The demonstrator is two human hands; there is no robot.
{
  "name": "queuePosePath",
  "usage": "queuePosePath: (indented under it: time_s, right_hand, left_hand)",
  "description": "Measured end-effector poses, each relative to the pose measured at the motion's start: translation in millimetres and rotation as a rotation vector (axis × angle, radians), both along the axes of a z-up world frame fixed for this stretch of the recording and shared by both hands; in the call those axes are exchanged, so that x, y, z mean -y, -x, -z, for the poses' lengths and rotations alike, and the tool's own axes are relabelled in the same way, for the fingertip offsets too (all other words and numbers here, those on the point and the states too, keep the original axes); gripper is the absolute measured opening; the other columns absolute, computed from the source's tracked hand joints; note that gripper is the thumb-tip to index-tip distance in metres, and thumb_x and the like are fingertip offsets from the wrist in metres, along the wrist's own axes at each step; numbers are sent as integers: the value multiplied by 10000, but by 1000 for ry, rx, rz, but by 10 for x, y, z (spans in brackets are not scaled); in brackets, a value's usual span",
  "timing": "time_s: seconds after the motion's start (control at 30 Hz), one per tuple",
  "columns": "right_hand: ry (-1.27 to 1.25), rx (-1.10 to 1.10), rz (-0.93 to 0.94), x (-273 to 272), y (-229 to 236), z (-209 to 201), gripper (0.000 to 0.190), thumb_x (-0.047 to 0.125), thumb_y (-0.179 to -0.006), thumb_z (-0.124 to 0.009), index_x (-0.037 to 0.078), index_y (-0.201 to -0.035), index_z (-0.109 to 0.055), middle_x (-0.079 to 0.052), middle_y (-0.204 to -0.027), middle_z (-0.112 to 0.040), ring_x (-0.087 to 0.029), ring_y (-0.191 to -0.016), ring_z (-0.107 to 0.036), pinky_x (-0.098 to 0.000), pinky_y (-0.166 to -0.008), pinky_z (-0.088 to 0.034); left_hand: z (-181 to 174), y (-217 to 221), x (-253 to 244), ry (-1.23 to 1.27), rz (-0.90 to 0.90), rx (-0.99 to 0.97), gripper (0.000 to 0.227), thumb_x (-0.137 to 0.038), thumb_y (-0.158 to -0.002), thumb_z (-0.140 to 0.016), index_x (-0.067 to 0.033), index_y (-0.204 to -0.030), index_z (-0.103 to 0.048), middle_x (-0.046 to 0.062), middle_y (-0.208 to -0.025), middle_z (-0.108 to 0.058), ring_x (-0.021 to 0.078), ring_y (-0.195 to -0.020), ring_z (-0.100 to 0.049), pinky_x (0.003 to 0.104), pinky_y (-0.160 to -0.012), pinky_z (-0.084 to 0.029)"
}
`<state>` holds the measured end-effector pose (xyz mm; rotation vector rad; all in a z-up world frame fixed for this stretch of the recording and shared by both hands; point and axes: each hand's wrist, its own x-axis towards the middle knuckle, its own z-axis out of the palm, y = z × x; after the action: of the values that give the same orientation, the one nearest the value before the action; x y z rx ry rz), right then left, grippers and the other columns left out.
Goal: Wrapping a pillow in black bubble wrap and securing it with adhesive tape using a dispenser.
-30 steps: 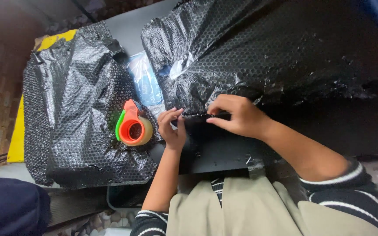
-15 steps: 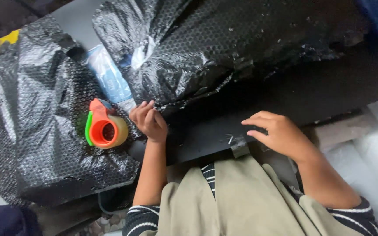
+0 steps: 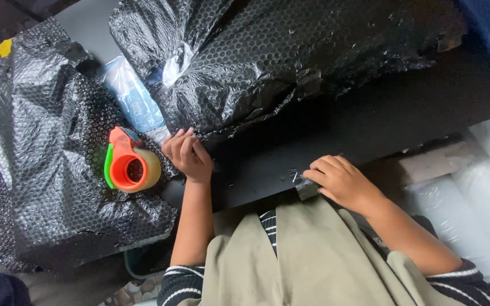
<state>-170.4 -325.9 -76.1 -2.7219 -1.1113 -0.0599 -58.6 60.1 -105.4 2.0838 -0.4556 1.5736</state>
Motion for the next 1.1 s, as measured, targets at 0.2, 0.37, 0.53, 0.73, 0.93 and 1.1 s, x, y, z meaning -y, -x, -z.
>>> queuePosePath:
  time_s: [0.2, 0.37, 0.53, 0.73, 0.93, 1.1]
  right_hand:
    - [-360, -117, -19, -56, -108, -40, 166, 247, -853, -799, 182, -967, -698, 34, -934, -654, -177, -966, -671, -333, -849, -548]
    - [-563, -339, 85, -105, -260, -325, 52, 160, -846, -789, 211, -843, -784, 77, -837, -748, -126, -813, -739, -273, -760, -591]
    - [-597, -655, 305, -179, -512, -531, 51, 111, -779, -835, 124, -822, -812, -44, -830, -822, -237, -727, -780, -349, -680, -608]
    - [-601, -897, 528, -258, -709, -572, 52, 69, -795, -825, 67, -845, -842, -104, -657, -769, -178, -479, -709, -298, -497, -538]
    - [-958, -663, 631, -60, -957, -592, 110, -41, -945, -682, -54, -1051, -709, -234, -828, -744, -226, -587, -714, -270, -511, -548]
    - [-896, -717, 601, -415, -740, -1369, 113, 1, -805, -822, 18, -917, -820, -133, -762, -806, -176, -618, -755, -242, -672, -642]
  left_hand:
    - [-14, 2, -9, -9, -1, -29, 93, -162, -1015, -647, -83, -1005, -694, 67, -936, -723, 298, -913, -665, 464, -1004, -458]
    - [-40, -21, -20, -14, 17, -9, 72, -137, -1004, -663, -81, -991, -706, 65, -923, -718, 292, -909, -658, 454, -999, -459]
    - [-91, -18, -14, 15, 22, 3, 106, -175, -1004, -678, -101, -977, -748, 31, -913, -725, 259, -905, -663, 423, -1005, -453]
    - [-111, -2, -27, 5, 25, -24, 106, -171, -997, -682, -97, -982, -756, 20, -931, -722, 244, -900, -664, 399, -1014, -447]
    - [-98, -22, -23, 33, 20, -19, 74, -142, -967, -720, -97, -997, -769, 18, -918, -725, 229, -894, -668, 391, -1011, -451]
    - [-356, 57, 88, 15, -17, -81, 96, -85, -1020, -619, -77, -953, -687, 51, -922, -674, 228, -913, -649, 388, -923, -429]
